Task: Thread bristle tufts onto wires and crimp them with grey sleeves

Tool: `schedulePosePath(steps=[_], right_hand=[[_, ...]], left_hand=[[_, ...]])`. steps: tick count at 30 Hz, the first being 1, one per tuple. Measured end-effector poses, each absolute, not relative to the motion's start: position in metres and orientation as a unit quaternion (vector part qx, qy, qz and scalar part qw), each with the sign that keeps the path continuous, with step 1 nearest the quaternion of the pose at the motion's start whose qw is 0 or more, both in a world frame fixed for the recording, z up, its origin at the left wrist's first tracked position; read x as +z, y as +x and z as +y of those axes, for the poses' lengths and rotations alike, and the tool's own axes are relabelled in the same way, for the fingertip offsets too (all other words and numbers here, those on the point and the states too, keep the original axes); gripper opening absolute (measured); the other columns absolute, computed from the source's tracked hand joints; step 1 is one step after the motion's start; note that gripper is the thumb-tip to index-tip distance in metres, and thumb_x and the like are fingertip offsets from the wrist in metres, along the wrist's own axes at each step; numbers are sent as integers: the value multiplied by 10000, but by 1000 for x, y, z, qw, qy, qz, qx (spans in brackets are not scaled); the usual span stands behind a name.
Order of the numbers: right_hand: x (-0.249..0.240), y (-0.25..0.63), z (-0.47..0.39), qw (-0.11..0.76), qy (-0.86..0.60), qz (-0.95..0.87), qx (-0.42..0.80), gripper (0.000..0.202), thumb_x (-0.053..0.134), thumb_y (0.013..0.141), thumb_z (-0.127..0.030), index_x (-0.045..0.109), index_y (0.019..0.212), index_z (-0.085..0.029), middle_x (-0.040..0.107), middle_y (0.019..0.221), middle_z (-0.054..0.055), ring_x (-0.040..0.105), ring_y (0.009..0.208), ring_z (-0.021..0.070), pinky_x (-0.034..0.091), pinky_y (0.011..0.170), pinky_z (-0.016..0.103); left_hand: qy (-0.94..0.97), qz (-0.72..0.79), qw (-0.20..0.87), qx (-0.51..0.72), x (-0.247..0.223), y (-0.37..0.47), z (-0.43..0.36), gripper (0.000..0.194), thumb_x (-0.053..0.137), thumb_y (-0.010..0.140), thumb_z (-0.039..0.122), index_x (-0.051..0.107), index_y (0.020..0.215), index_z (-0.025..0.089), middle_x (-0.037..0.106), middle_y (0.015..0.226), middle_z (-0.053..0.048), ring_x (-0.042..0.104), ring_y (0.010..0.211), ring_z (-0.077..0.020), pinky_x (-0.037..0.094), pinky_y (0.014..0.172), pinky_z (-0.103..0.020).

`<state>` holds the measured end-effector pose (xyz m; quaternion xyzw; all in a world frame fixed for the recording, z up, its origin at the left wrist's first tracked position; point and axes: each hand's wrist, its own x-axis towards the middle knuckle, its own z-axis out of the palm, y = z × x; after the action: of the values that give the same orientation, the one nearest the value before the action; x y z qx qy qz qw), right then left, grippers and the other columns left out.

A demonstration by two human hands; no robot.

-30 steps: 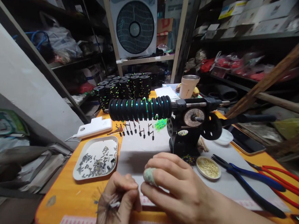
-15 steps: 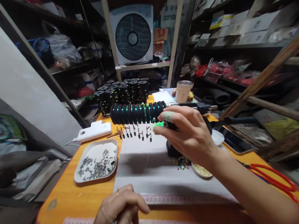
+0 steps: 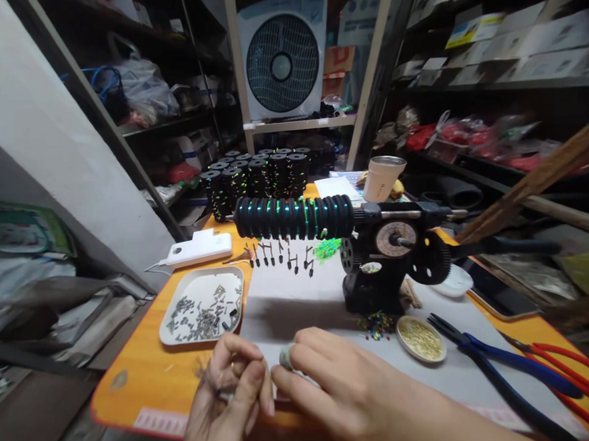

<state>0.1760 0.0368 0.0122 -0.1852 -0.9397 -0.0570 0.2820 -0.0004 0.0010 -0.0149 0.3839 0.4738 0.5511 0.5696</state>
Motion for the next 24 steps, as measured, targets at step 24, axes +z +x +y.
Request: schedulePosePath(steps=[24], right_hand=[[17,189,43,442,-378,-759,293,98,591,948,-197,647,884,-245,550,701,-40,501,651,123,429,630,252]], left_hand=[[326,383,656,563,-19,21,9,263,725,838,438,595,848,209,525,736,51,361,494,-22,271,479,-151]])
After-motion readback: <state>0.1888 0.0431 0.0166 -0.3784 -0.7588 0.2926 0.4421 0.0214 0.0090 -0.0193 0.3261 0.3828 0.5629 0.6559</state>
